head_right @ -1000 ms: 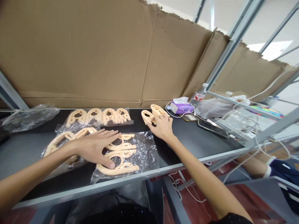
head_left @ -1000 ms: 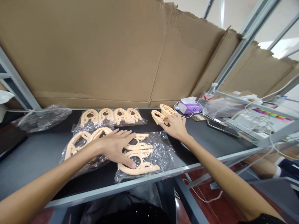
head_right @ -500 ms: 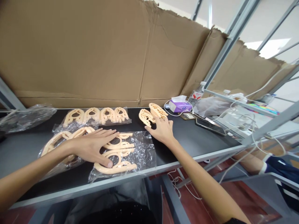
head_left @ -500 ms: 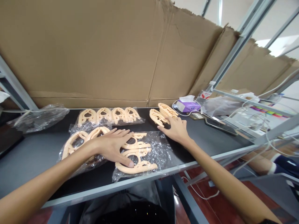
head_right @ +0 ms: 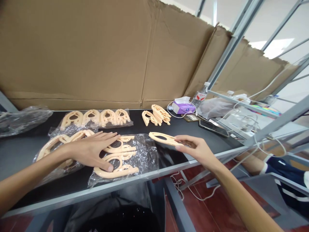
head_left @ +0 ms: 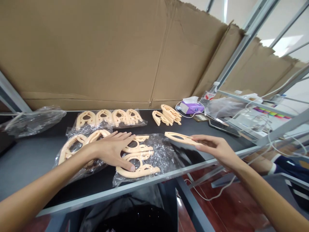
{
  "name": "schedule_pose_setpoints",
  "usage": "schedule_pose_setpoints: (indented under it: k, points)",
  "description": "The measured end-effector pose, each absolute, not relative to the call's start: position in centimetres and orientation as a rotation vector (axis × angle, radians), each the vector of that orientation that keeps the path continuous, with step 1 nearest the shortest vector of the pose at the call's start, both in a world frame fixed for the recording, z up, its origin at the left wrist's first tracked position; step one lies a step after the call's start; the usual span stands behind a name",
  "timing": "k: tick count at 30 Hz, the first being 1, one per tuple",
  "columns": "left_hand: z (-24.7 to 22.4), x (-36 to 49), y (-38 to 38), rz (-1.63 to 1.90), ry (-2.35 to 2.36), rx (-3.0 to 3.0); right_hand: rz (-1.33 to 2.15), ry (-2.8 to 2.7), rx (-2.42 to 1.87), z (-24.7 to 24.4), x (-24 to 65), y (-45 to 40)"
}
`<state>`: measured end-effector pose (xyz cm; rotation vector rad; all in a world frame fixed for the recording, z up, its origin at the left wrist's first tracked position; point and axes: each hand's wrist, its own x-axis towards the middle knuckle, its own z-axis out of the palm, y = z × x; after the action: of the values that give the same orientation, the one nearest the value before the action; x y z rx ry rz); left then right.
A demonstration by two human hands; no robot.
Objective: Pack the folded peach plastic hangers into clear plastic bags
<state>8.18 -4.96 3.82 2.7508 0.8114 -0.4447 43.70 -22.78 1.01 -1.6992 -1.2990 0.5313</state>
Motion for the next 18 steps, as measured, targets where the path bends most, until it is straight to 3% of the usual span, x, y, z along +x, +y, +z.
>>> schedule_pose_setpoints:
  k: [6, 18]
  points:
    - [4.0, 8.3, -5.1, -0.466, 0.832, 2.735, 0.504, -1.435, -1.641, 1.0, 43.2, -24.5]
    - [4.0, 8.2, -5.2, -0.407, 0.789, 2.735, 0.648, -1.631, -1.426, 0.8, 38.3, -18.7]
